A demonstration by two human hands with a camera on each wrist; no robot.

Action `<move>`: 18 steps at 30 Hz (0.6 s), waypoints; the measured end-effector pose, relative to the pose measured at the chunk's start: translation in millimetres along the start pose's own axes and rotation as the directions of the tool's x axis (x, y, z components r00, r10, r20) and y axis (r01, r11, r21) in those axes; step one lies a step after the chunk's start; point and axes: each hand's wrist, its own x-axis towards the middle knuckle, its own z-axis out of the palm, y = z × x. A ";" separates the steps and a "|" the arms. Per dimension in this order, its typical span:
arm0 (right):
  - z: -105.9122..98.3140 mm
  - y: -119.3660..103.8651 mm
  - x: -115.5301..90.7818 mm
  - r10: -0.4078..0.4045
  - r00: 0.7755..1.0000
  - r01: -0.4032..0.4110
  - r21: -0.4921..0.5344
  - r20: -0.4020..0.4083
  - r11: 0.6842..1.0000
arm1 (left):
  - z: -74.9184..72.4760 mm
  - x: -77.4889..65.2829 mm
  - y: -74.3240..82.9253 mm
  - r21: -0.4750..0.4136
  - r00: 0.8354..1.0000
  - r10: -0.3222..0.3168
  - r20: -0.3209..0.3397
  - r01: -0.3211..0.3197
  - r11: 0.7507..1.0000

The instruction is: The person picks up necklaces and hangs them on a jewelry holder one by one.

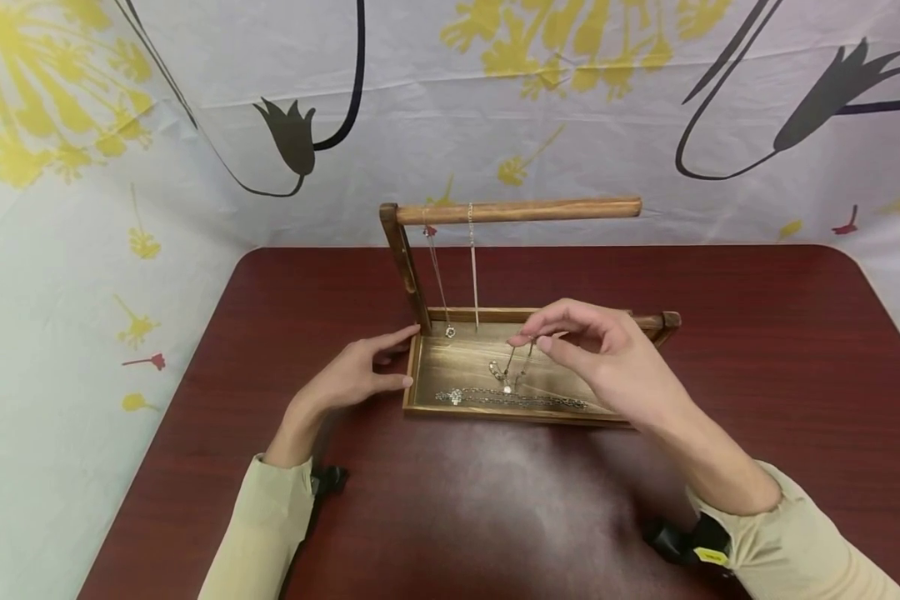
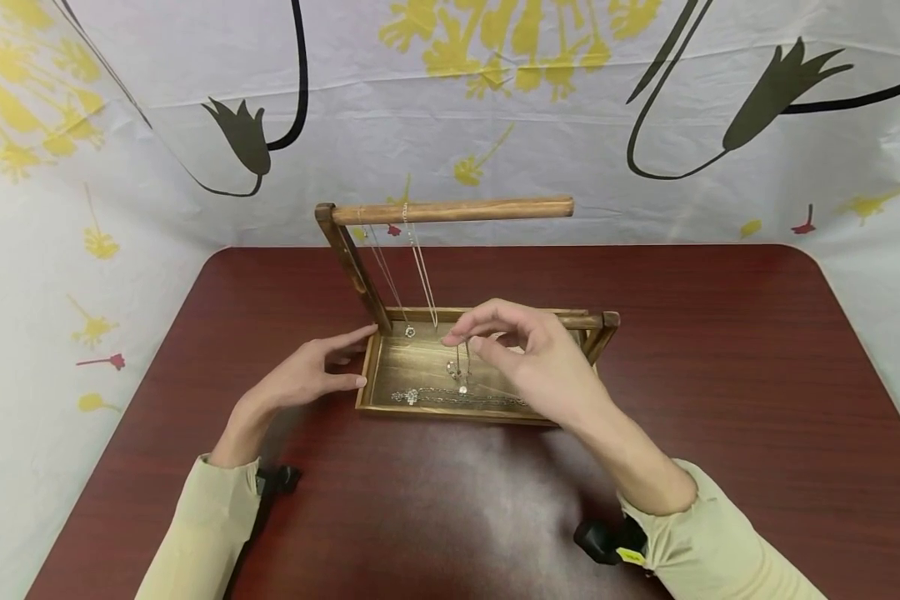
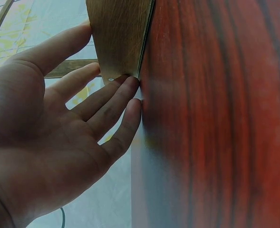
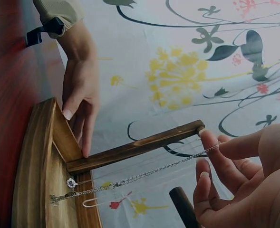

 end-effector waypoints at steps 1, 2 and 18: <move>-0.9 -1.1 0.0 -0.003 1.000 0.003 0.002 -0.003 1.000 | -0.2 0.2 0.2 -0.001 1.000 0.001 0.000 -0.001 1.000; -1.9 -2.0 0.1 -0.004 1.000 0.004 0.010 -0.005 1.000 | -0.3 0.4 0.4 -0.003 1.000 0.002 0.000 -0.002 1.000; -13.4 -9.7 2.7 -0.071 0.997 0.063 0.257 0.023 0.964 | -0.1 0.2 -1.3 0.007 1.000 0.016 -0.001 -0.016 1.000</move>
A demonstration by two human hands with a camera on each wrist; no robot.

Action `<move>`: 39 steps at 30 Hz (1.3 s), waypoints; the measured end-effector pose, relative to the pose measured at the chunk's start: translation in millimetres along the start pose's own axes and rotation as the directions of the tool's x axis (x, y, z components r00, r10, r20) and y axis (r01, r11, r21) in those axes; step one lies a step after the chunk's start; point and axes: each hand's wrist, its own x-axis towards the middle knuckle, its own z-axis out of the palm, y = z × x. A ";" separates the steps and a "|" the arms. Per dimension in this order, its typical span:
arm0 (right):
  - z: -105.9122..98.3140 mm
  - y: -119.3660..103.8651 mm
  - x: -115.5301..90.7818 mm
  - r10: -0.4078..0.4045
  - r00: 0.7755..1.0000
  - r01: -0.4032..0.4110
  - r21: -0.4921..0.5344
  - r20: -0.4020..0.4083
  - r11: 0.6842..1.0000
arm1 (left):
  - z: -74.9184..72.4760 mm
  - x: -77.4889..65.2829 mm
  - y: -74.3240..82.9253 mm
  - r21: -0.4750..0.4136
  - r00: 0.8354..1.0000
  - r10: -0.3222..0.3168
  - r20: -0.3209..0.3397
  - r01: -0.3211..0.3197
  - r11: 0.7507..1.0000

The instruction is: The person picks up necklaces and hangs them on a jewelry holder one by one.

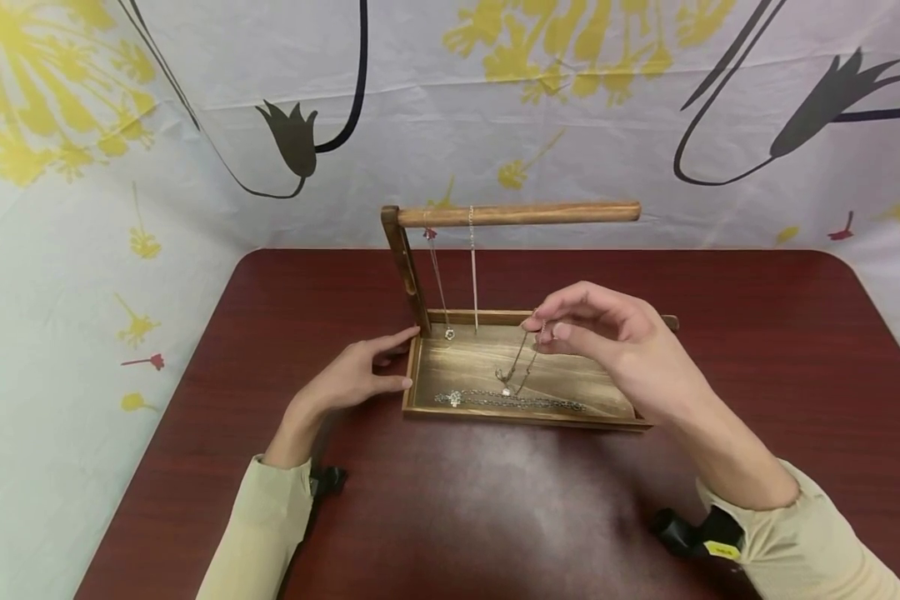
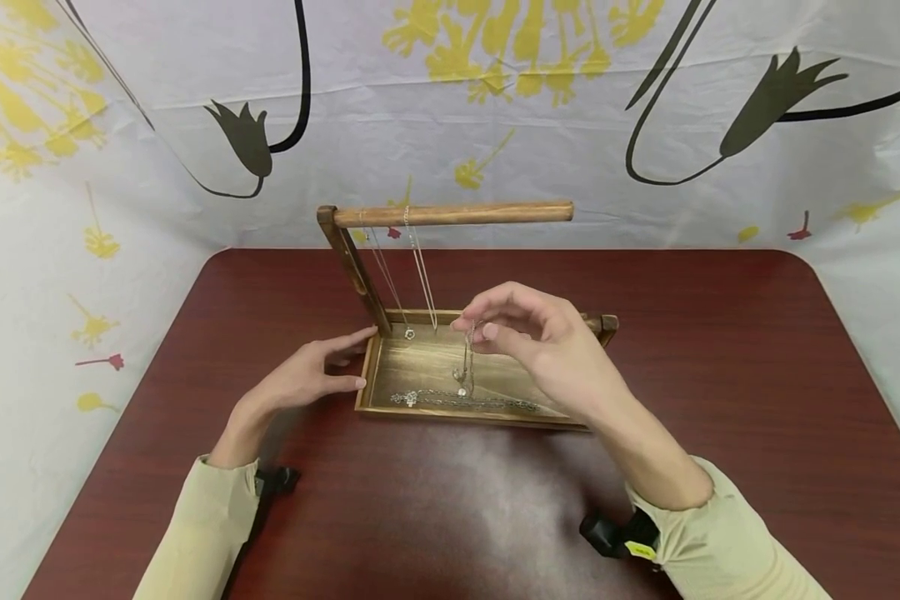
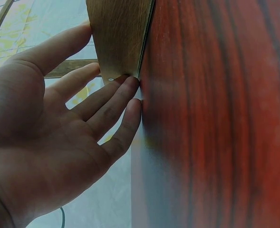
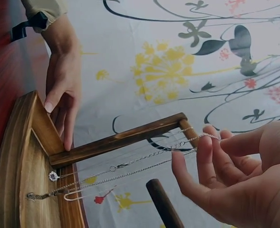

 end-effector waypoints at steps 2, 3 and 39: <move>-0.8 -1.8 -0.4 -0.001 1.000 0.001 0.045 0.001 0.999 | 0.1 -0.2 -0.1 -0.003 1.000 0.001 0.001 -0.001 1.000; -1.2 -2.6 -0.6 -0.002 1.000 0.002 0.059 -0.001 0.998 | 0.1 -0.2 -0.2 -0.006 1.000 0.001 0.001 -0.001 1.000; -35.8 -29.2 -21.6 -0.109 0.993 0.114 0.186 -0.035 0.976 | -0.8 -0.3 1.5 -0.031 0.999 -0.041 0.021 0.042 0.999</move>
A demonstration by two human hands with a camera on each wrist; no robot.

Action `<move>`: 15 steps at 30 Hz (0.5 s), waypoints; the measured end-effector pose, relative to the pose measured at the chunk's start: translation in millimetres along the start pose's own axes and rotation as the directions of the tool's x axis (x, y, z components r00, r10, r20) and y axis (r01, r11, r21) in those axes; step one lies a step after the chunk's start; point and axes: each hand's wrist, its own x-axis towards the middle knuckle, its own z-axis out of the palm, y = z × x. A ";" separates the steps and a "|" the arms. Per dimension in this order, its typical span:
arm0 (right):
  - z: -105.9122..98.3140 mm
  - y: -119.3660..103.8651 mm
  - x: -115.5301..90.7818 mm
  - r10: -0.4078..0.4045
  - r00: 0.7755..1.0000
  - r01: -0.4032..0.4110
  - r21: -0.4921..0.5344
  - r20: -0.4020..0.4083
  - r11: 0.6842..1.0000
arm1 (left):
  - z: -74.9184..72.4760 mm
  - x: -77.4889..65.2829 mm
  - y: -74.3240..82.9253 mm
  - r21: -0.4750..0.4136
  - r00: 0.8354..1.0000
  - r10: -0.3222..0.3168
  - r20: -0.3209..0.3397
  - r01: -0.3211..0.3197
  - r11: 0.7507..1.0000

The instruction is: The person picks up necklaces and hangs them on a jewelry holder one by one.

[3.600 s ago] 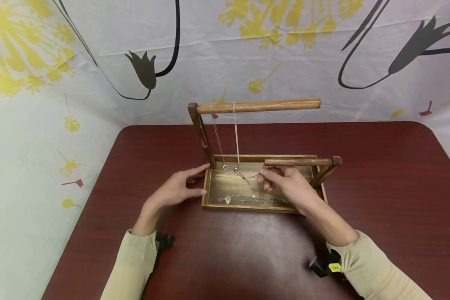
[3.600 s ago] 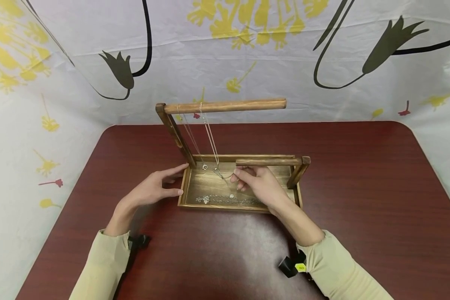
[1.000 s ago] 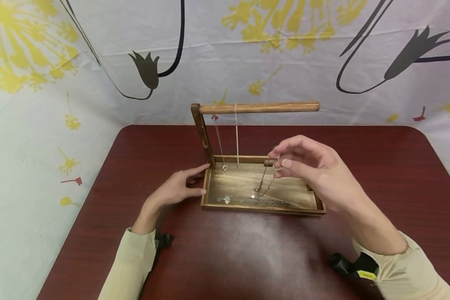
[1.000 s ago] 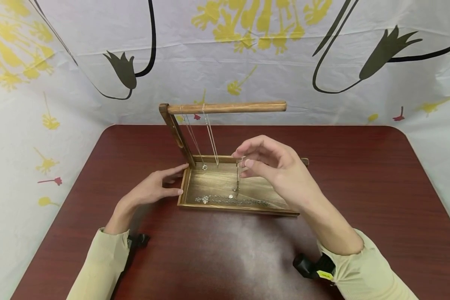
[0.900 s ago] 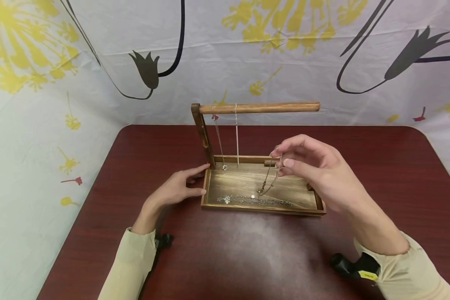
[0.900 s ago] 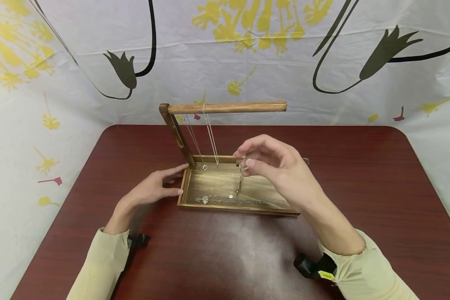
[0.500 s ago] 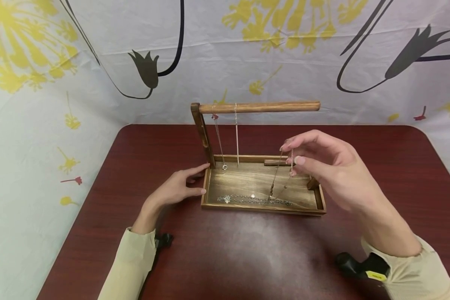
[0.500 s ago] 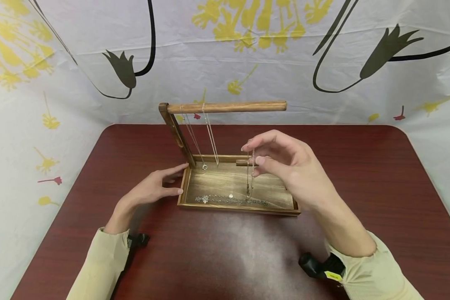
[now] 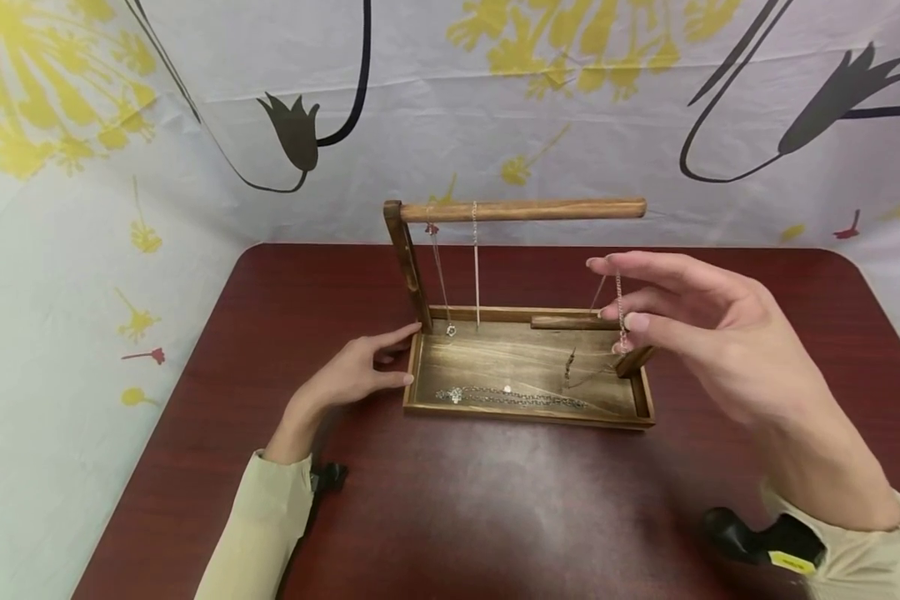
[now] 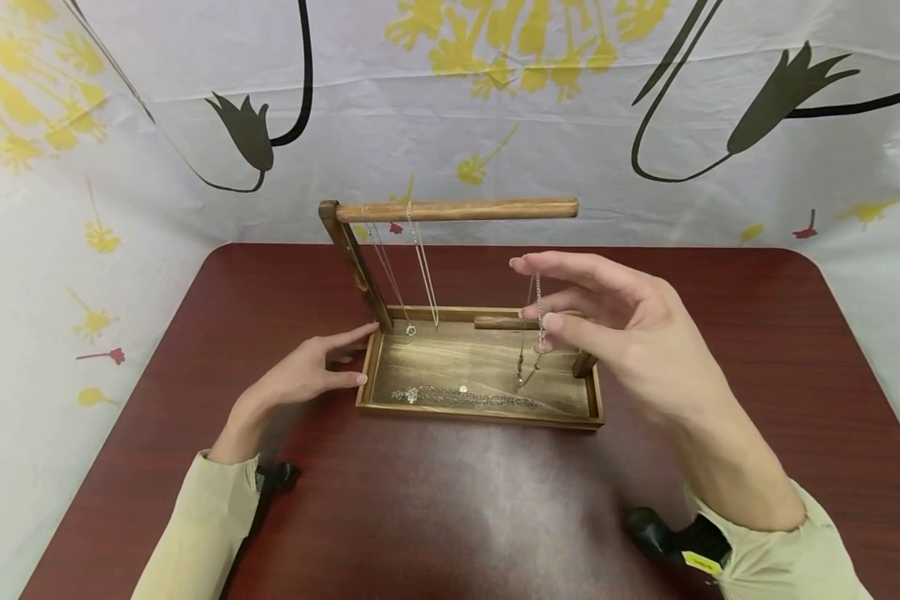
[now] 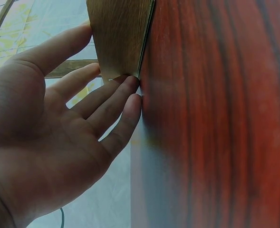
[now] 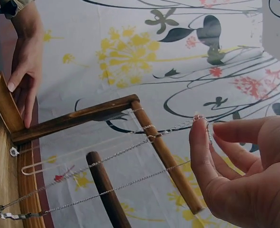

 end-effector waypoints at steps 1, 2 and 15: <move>-0.6 -1.9 -1.1 0.004 1.000 -0.004 -0.014 -0.003 1.000 | -0.2 0.2 0.3 -0.001 1.000 0.000 0.001 0.000 1.000; -1.3 -3.7 -1.9 0.006 1.000 -0.006 -0.025 -0.005 1.000 | -0.4 0.2 0.6 -0.003 1.000 0.001 0.004 -0.001 1.000; -12.4 -4.0 -9.0 -0.054 0.994 0.062 0.089 -0.092 0.994 | -0.3 -0.5 -0.3 -0.004 1.000 0.007 0.004 -0.007 1.000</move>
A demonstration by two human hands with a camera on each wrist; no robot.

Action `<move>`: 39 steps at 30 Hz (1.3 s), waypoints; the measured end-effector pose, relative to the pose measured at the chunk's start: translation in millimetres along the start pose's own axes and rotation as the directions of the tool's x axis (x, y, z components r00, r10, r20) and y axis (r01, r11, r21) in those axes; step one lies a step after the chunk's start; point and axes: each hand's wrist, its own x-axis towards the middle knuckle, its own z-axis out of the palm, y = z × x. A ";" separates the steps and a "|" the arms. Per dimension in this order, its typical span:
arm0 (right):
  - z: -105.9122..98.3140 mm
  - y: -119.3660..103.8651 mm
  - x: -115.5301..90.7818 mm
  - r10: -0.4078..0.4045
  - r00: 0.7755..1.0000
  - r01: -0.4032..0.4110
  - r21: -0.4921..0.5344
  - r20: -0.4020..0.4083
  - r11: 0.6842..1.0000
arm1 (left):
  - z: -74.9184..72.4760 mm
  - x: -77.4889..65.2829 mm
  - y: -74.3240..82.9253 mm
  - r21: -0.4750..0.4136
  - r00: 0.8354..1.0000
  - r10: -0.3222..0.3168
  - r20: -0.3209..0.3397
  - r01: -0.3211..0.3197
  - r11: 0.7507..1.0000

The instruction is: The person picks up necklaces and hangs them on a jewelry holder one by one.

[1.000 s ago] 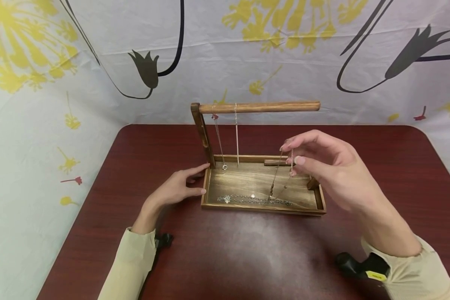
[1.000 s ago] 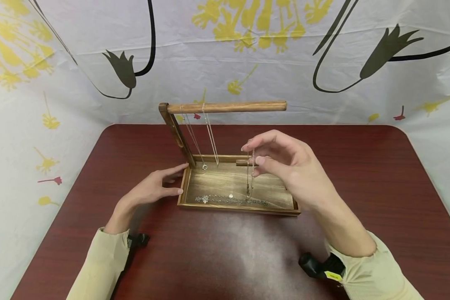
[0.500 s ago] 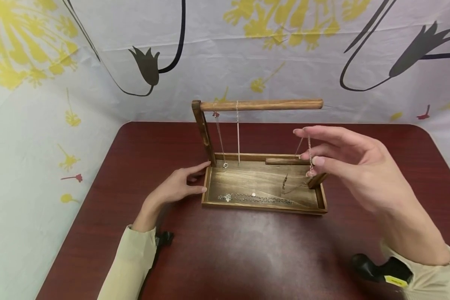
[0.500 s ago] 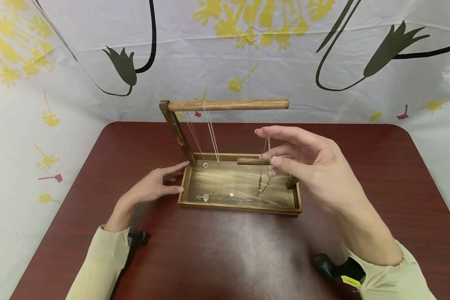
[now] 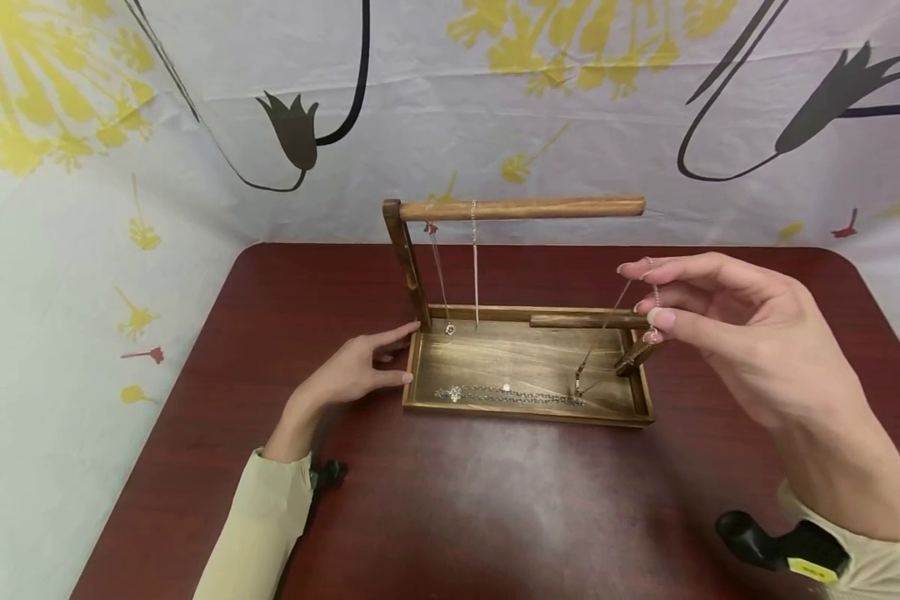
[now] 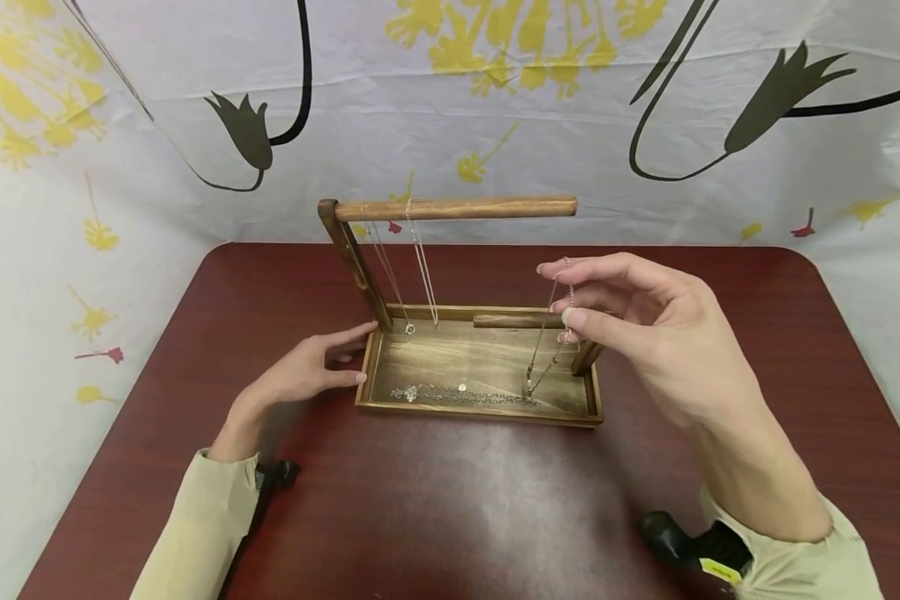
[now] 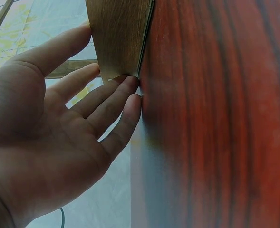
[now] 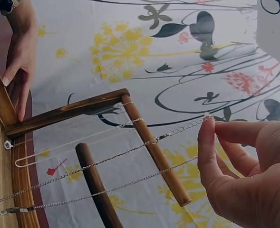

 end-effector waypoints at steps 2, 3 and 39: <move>-1.4 -2.8 -1.0 0.003 1.000 -0.003 -0.007 -0.004 1.000 | 0.6 -0.8 -0.5 -0.004 1.000 0.004 0.001 -0.004 1.000; -2.1 -4.8 -1.6 0.004 1.000 -0.004 -0.013 -0.006 1.000 | 0.7 -1.0 -0.6 -0.006 1.000 0.007 0.001 -0.007 1.000; -66.5 -17.5 -0.7 -0.205 0.979 0.186 0.472 -0.013 0.861 | 0.8 2.4 -1.9 -0.038 1.000 0.018 0.003 -0.018 0.999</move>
